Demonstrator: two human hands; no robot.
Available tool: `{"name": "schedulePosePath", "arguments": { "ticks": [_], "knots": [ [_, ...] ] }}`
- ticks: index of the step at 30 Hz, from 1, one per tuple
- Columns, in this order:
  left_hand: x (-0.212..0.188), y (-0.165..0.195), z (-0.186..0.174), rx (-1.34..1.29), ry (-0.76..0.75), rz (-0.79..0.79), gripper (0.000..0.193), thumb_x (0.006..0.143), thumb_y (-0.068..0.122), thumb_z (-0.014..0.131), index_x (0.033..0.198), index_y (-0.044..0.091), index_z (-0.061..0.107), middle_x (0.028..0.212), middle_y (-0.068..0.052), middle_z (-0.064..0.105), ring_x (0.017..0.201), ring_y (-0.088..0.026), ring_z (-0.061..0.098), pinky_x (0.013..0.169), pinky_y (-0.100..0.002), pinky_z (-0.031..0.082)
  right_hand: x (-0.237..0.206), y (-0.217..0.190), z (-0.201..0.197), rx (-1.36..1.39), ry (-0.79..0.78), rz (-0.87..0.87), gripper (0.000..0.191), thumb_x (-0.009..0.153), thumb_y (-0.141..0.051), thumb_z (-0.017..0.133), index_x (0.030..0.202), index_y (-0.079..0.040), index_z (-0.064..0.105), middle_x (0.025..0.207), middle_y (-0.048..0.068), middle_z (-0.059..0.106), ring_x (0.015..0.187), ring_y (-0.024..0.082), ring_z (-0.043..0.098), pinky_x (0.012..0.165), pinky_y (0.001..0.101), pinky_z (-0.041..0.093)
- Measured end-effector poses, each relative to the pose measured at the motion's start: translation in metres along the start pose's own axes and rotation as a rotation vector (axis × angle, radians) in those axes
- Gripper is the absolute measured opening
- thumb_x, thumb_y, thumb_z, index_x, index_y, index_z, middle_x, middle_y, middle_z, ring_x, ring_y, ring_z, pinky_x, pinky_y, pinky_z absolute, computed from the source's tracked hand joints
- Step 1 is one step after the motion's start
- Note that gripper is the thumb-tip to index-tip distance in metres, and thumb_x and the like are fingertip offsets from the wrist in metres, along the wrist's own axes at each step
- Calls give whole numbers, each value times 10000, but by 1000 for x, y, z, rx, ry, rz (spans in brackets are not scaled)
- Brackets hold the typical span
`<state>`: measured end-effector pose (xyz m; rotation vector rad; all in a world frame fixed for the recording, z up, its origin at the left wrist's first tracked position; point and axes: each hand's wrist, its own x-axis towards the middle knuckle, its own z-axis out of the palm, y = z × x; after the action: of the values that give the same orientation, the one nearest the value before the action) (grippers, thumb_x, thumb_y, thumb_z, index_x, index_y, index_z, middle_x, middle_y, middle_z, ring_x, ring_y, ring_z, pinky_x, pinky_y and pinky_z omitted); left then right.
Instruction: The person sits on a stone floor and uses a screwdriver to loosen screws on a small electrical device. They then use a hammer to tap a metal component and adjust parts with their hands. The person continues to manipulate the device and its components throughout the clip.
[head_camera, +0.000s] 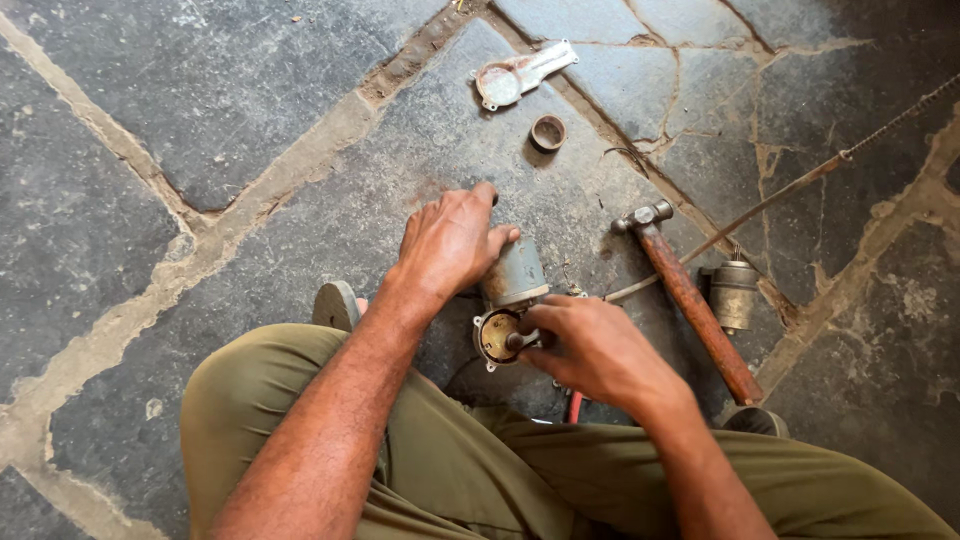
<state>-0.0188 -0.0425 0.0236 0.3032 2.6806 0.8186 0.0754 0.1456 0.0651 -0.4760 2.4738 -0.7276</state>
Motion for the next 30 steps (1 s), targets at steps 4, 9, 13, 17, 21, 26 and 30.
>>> {"name": "schedulePosePath", "arguments": {
  "ticks": [4,9,13,17,21,26,30],
  "knots": [
    [0,0,-1,-3,6,2,436,880,382,757,1082,14,638,1003,-275,709,970,-474,688,830,-591,531,3,-4,7,-18,67,-44,340,742,-230,822,1028,-73,731,1023,110,719,915,348,693,779,456,551],
    [0,1,-1,-6,-4,9,429,877,379,761,1052,6,639,995,-264,715,965,-463,697,826,-582,537,4,0,10,-110,34,-30,247,794,-240,804,1004,-119,757,988,91,710,905,325,696,789,450,554],
    [1,1,0,0,4,18,434,874,376,767,1051,2,637,993,-266,714,961,-466,696,822,-580,538,4,-1,13,-126,48,-70,272,786,-209,793,1033,-104,743,981,93,697,894,325,695,768,443,560],
    [0,1,-1,0,3,19,435,874,375,767,1053,1,638,996,-265,716,964,-462,698,828,-578,539,3,0,13,-31,138,-136,359,733,-147,775,1079,-68,720,1045,94,702,876,333,701,744,442,561],
    [0,3,-3,9,-14,-1,436,874,379,766,1064,7,642,1004,-268,712,974,-461,696,828,-578,540,4,-3,14,-102,82,-117,284,754,-148,782,1035,-115,756,1001,83,701,887,327,702,765,438,562],
    [-1,5,-5,-3,-28,-17,432,877,372,768,1074,8,643,988,-265,714,953,-443,709,815,-575,545,2,3,7,-60,87,-116,263,775,-143,802,1036,-121,774,988,81,719,860,287,725,775,409,591],
    [-2,5,-5,-10,-36,-14,423,879,361,771,1060,-1,645,969,-248,724,932,-424,724,805,-568,553,-2,44,-15,27,263,176,258,786,-125,798,1043,-127,772,1055,47,747,836,211,747,781,359,633]
  ]
}}
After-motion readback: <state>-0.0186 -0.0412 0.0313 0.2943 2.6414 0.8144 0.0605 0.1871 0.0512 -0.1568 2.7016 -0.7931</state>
